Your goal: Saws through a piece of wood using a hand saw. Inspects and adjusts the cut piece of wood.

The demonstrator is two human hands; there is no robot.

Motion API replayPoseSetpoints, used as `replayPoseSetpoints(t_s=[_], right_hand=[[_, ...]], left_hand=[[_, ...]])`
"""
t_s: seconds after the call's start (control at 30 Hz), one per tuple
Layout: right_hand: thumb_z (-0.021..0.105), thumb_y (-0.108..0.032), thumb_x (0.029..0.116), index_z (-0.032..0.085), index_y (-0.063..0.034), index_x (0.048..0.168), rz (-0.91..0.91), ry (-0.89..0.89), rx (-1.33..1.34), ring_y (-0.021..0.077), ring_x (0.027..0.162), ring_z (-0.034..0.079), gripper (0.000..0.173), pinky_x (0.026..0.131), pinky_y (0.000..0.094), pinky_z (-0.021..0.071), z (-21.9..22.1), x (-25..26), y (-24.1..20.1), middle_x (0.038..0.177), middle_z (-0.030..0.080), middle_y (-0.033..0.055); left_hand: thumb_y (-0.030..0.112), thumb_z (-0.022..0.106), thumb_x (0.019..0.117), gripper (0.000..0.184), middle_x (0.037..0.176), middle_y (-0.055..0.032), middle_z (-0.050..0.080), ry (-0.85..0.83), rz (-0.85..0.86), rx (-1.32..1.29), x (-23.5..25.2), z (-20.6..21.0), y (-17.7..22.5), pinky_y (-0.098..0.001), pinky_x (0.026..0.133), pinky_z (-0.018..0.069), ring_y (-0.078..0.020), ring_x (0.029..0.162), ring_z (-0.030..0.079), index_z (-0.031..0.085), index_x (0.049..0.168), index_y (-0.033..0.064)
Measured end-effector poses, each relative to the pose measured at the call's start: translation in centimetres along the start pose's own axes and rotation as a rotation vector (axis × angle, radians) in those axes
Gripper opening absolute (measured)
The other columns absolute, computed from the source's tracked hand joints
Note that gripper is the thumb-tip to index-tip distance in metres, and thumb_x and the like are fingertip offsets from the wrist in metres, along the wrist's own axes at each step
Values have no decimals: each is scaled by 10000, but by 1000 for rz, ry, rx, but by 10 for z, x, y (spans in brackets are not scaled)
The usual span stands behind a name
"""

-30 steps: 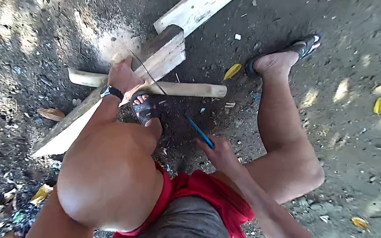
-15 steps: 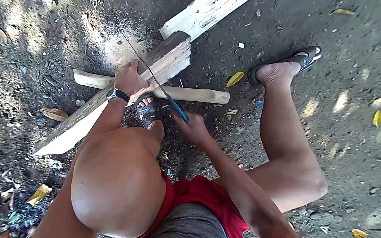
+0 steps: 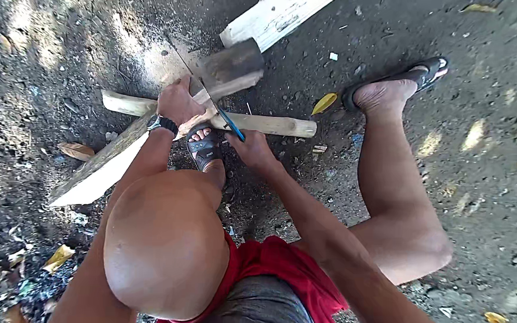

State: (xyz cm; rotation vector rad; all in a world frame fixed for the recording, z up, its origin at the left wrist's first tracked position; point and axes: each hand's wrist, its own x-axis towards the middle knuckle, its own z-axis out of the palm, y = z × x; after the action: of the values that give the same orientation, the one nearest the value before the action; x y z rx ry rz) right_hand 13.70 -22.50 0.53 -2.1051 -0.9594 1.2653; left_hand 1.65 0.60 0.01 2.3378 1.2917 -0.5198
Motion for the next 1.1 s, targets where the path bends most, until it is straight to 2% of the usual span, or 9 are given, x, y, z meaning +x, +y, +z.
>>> replayPoseSetpoints(t_s=[0.1, 0.3, 0.43, 0.53, 0.67, 0.73, 0.87, 1.03, 1.1], right_hand=[[524, -582, 1019, 654, -113, 869, -103, 63, 137, 175, 444, 485, 510, 411, 390, 428, -32, -61, -5, 578, 512, 38], [575, -442, 1045, 645, -132, 865, -347, 317, 459, 43, 523, 523, 365, 489, 267, 475, -76, -171, 31, 624, 545, -62], [583, -422, 1037, 621, -147, 813, -217, 504, 583, 64, 479, 494, 357, 476, 280, 464, -62, -178, 47, 573, 504, -75], [584, -444, 1031, 618, -135, 798, -65, 601, 653, 86, 452, 474, 388, 456, 294, 454, -38, -174, 58, 554, 490, -62], [567, -526, 1011, 651, -87, 867, 137, 670, 388, 96, 487, 479, 470, 485, 334, 439, -2, -175, 81, 589, 497, -30], [551, -530, 1014, 675, -47, 913, 206, 662, 140, 154, 549, 521, 509, 541, 384, 441, 5, -177, 87, 634, 545, 35], [489, -536, 1038, 653, -4, 1064, 368, 471, -166, 410, 773, 708, 558, 671, 603, 540, 1, -164, 85, 814, 691, 204], [590, -532, 997, 646, 39, 1112, 263, 320, -202, 439, 925, 708, 585, 808, 614, 552, 11, -148, 82, 954, 706, 243], [623, -512, 983, 638, 56, 1166, 207, 165, -157, 452, 1037, 679, 597, 899, 632, 518, 15, -142, 85, 1054, 697, 261]], left_hand=[[514, 839, 656, 950, 1317, -169, 650, -5, -8, -1, 0, -1, -1, -679, 875, 530, -412, 1128, 663, 509, 1475, 163], [563, 819, 671, 959, 1312, -177, 659, 24, -10, 12, 0, -4, 1, -684, 883, 530, -408, 1133, 666, 513, 1484, 157], [562, 833, 691, 958, 1311, -185, 658, 16, -21, -1, -4, -2, 3, -697, 888, 520, -424, 1133, 661, 496, 1500, 176], [513, 857, 692, 1040, 1367, -164, 636, 28, 2, -21, -5, -3, 3, -696, 899, 519, -421, 1152, 657, 385, 1587, 271], [431, 880, 701, 1068, 1403, -133, 623, 27, 49, -52, -7, -1, 3, -703, 897, 515, -413, 1160, 658, 311, 1604, 388], [414, 870, 724, 1030, 1441, -118, 597, 19, 76, -45, -8, 0, 1, -699, 916, 511, -403, 1181, 650, 326, 1598, 399], [414, 865, 737, 985, 1478, -82, 568, 12, 92, -43, -9, 1, -1, -700, 930, 506, -383, 1210, 637, 359, 1582, 396], [363, 864, 746, 903, 1417, -115, 614, 34, 69, -89, -18, -5, 8, -688, 955, 502, -374, 1227, 630, 444, 1544, 320], [239, 840, 835, 936, 1516, -145, 518, -203, -77, -53, -34, -38, 43, -654, 1060, 437, -385, 1343, 537, 311, 1607, 286]])
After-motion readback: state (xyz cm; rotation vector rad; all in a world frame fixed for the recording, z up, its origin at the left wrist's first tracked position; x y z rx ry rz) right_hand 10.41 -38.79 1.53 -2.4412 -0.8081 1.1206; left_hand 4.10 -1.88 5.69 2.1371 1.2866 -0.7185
